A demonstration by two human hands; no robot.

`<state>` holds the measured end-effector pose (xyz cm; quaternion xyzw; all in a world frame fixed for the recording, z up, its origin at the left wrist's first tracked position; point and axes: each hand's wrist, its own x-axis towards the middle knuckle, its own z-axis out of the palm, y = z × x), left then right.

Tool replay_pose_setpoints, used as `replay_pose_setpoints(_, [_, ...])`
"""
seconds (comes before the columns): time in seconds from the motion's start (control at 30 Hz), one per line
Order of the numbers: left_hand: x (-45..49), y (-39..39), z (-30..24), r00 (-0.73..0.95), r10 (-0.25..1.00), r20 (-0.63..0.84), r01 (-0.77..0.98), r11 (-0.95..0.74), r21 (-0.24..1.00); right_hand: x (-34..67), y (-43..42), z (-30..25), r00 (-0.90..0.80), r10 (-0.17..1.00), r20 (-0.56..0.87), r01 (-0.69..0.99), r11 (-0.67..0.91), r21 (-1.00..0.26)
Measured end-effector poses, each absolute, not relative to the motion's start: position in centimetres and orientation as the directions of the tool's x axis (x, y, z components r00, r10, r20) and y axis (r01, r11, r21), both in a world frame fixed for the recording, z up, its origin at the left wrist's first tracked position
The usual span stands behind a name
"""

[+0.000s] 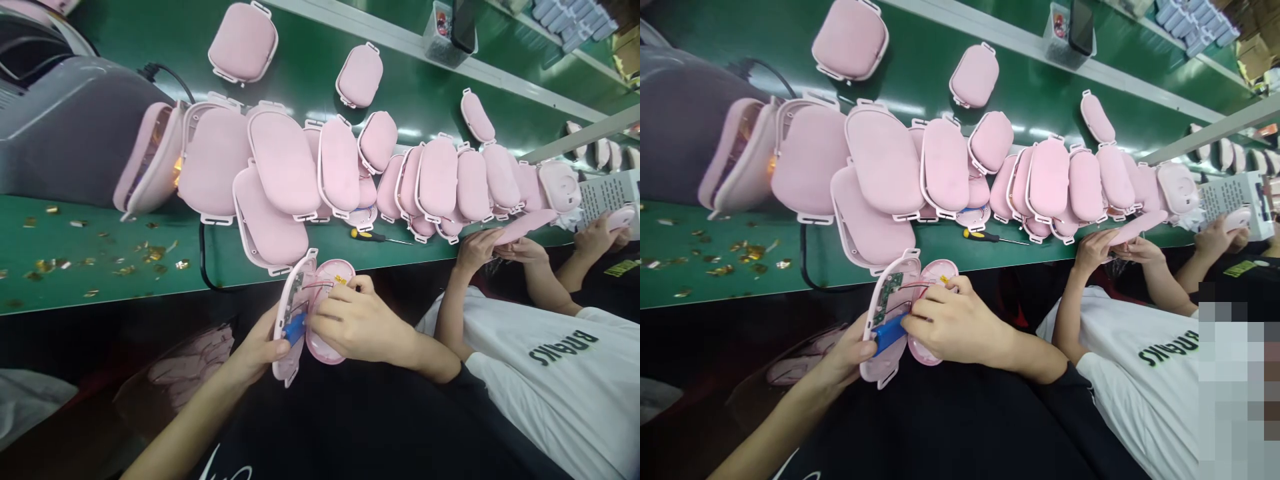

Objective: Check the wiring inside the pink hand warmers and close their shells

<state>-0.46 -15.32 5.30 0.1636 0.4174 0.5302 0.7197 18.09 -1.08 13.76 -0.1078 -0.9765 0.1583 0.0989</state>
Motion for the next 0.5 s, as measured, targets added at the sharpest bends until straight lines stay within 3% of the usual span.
replay_pose_setpoints(0.1, [-0.6,-14.9,5.7,0.029,0.904,-0.426,-0.562,0.367,0.741,17.4,-1.9,12.7,-0.963,0.254,0.088,0.225,0.940,-0.257])
replay_pose_setpoints(0.33, [-0.6,-14.4,6.0,0.024,0.922,-0.385,-0.459,0.353,0.816,16.7,-1.7,10.7,-0.960,0.279,-0.011,0.272,0.928,-0.254])
replay_pose_setpoints(0.5, [-0.2,-14.8,5.5,0.063,0.891,-0.449,-0.612,0.390,0.688,17.2,-1.3,10.5,-0.973,0.231,0.017,0.216,0.931,-0.293])
